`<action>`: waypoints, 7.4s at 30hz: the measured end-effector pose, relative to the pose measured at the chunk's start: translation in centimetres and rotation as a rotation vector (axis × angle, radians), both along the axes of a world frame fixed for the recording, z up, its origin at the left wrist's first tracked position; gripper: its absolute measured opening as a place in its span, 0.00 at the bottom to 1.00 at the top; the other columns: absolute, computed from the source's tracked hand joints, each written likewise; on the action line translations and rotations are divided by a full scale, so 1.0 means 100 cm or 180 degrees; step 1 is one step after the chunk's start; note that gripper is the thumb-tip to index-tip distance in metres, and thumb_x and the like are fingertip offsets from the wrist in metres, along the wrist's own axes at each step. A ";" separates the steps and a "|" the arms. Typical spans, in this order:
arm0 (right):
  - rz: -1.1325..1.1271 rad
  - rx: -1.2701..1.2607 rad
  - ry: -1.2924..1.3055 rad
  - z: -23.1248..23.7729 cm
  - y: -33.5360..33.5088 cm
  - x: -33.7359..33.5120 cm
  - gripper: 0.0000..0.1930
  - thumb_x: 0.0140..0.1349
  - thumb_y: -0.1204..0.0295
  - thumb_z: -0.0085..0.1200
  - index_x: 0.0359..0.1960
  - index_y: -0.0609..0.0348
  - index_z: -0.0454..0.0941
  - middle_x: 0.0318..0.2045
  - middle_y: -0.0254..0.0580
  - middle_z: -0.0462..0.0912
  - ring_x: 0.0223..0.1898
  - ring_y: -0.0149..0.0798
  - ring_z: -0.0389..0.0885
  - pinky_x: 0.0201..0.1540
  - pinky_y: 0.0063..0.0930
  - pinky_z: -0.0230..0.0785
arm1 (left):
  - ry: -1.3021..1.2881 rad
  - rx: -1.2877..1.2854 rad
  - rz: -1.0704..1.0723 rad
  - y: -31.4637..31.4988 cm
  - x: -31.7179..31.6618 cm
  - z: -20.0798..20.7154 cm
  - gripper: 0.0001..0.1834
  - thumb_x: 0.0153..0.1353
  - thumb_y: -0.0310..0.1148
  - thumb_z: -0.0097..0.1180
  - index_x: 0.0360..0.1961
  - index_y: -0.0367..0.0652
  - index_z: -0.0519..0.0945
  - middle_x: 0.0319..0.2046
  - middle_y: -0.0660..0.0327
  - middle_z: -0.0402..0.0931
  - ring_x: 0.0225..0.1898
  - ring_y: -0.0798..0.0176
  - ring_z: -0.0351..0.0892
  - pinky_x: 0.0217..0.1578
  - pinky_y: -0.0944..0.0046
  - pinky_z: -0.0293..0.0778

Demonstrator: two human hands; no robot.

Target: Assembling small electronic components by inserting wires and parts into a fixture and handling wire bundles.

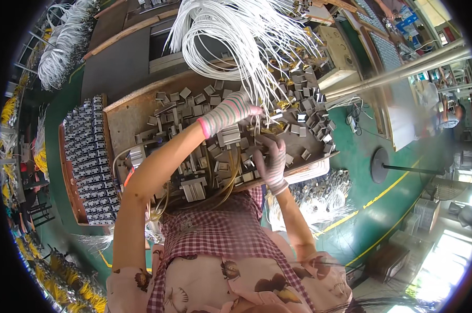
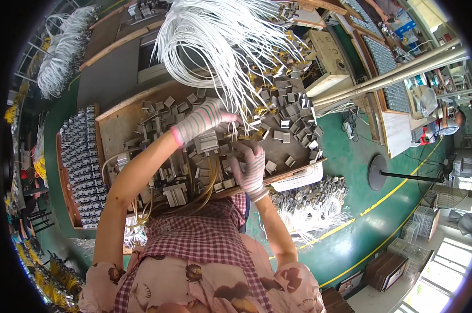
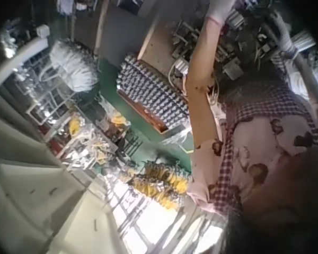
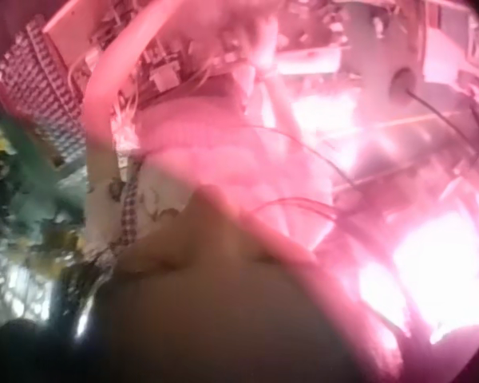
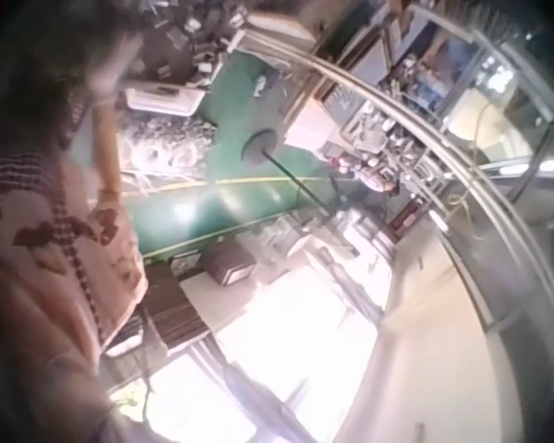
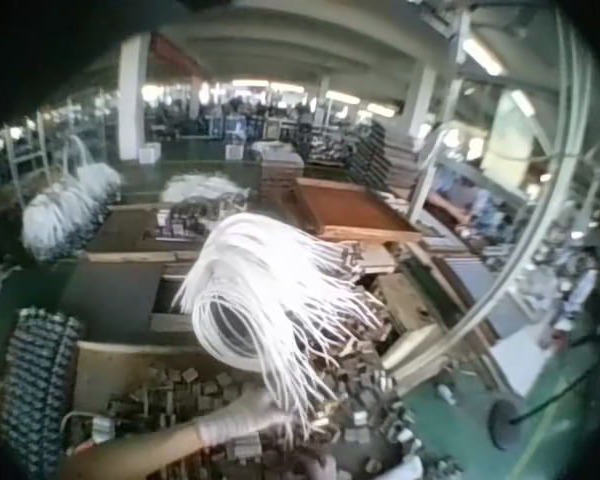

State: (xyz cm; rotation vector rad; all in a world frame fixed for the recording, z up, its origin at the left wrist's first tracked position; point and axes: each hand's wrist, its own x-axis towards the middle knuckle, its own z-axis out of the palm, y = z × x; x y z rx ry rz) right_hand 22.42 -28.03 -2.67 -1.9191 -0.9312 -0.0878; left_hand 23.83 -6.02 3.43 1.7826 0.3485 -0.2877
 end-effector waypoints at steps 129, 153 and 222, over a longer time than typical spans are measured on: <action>0.1899 -0.0546 0.0664 0.103 0.112 -0.087 0.13 0.44 0.86 0.67 0.32 0.64 0.82 0.32 0.44 0.85 0.36 0.39 0.85 0.41 0.27 0.76 | 0.1235 0.2219 0.4145 0.422 -0.600 -0.158 0.44 0.49 0.71 0.59 0.56 0.45 0.80 0.57 0.53 0.76 0.64 0.52 0.68 0.64 0.55 0.60; 0.1790 -0.0365 0.0830 0.111 0.111 -0.071 0.27 0.42 0.73 0.74 0.46 0.55 0.77 0.43 0.40 0.75 0.45 0.42 0.75 0.51 0.35 0.67 | -0.1416 -0.0927 0.1890 0.035 -0.282 0.006 0.44 0.49 0.53 0.70 0.65 0.45 0.69 0.56 0.57 0.75 0.53 0.62 0.77 0.53 0.61 0.74; 0.1857 -0.1332 -0.0598 0.052 0.152 -0.049 0.32 0.38 0.61 0.70 0.48 0.53 0.74 0.49 0.48 0.71 0.51 0.55 0.71 0.56 0.50 0.64 | -0.1402 0.3805 -0.1436 0.061 -0.237 -0.039 0.24 0.60 0.38 0.45 0.57 0.40 0.74 0.37 0.62 0.72 0.40 0.62 0.73 0.44 0.63 0.71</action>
